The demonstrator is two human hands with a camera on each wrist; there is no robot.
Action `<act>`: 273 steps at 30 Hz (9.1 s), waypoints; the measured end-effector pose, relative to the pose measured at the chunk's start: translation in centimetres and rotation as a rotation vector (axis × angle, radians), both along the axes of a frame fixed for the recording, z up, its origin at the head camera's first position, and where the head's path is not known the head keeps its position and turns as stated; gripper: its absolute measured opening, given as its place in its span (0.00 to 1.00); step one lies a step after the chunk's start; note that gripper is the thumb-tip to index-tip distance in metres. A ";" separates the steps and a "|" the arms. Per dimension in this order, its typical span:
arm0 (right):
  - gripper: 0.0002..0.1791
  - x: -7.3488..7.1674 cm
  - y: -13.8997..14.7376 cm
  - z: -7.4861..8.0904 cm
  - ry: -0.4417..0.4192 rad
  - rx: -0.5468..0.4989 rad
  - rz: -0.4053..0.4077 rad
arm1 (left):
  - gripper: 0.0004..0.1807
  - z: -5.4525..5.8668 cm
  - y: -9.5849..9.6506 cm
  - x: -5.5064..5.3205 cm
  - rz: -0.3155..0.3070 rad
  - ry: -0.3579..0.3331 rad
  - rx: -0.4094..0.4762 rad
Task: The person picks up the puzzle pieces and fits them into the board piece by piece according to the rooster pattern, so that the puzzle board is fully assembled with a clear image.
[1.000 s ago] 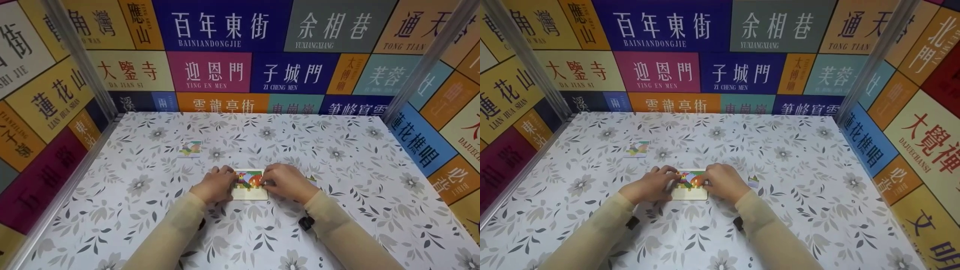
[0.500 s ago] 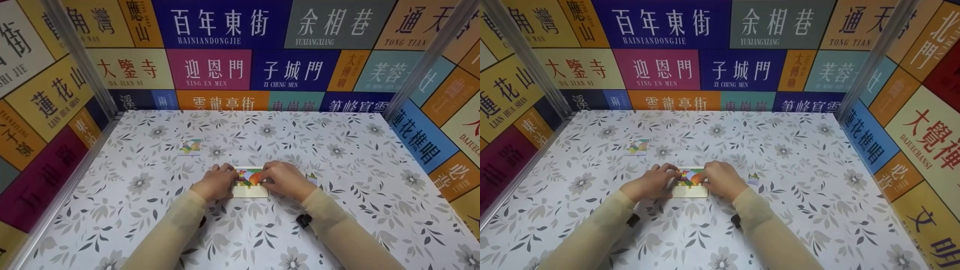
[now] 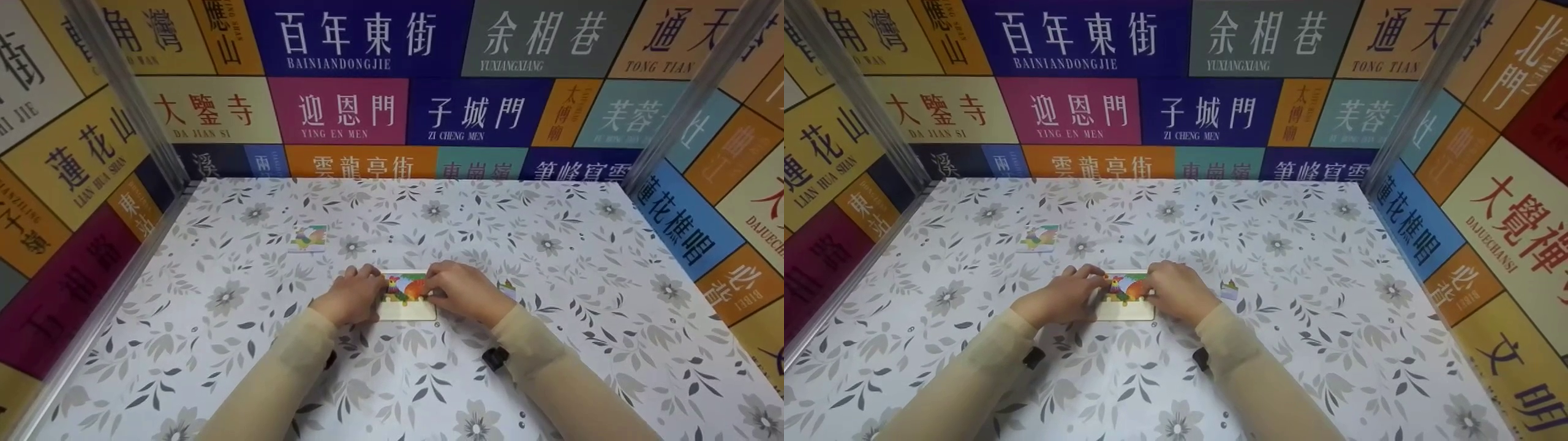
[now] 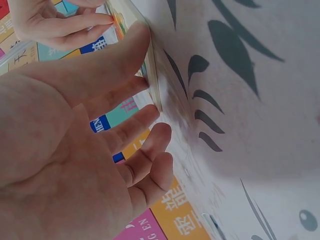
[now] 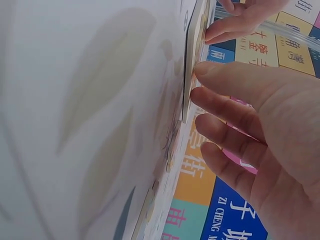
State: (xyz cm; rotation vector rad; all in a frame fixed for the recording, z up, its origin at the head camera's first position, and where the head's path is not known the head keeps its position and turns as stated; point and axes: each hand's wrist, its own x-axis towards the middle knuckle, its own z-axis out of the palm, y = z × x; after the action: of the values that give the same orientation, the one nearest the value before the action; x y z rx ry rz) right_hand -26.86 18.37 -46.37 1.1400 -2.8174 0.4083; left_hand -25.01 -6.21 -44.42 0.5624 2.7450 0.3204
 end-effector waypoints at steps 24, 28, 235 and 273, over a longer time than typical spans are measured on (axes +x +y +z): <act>0.06 0.0 3.1 1.1 -0.044 -0.040 -0.167 | 0.31 0.1 -0.1 0.0 -0.013 0.012 0.026; 0.08 -0.3 3.3 0.9 -0.040 -0.041 -0.194 | 0.31 0.0 -0.2 0.1 -0.013 0.010 0.034; 0.07 0.8 0.3 0.6 -0.176 -0.171 0.026 | 0.34 -0.3 -1.4 -0.9 -0.037 -0.040 0.054; 0.11 1.1 7.7 0.5 -0.186 -0.116 -0.284 | 0.34 0.1 -1.3 -0.8 -0.010 -0.074 0.101</act>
State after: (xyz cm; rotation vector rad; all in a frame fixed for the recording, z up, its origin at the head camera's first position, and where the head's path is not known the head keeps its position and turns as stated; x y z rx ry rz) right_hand -25.81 26.04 -45.89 0.6984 -3.0047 0.6722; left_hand -25.82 -7.52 -44.30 0.5787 2.6659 0.4703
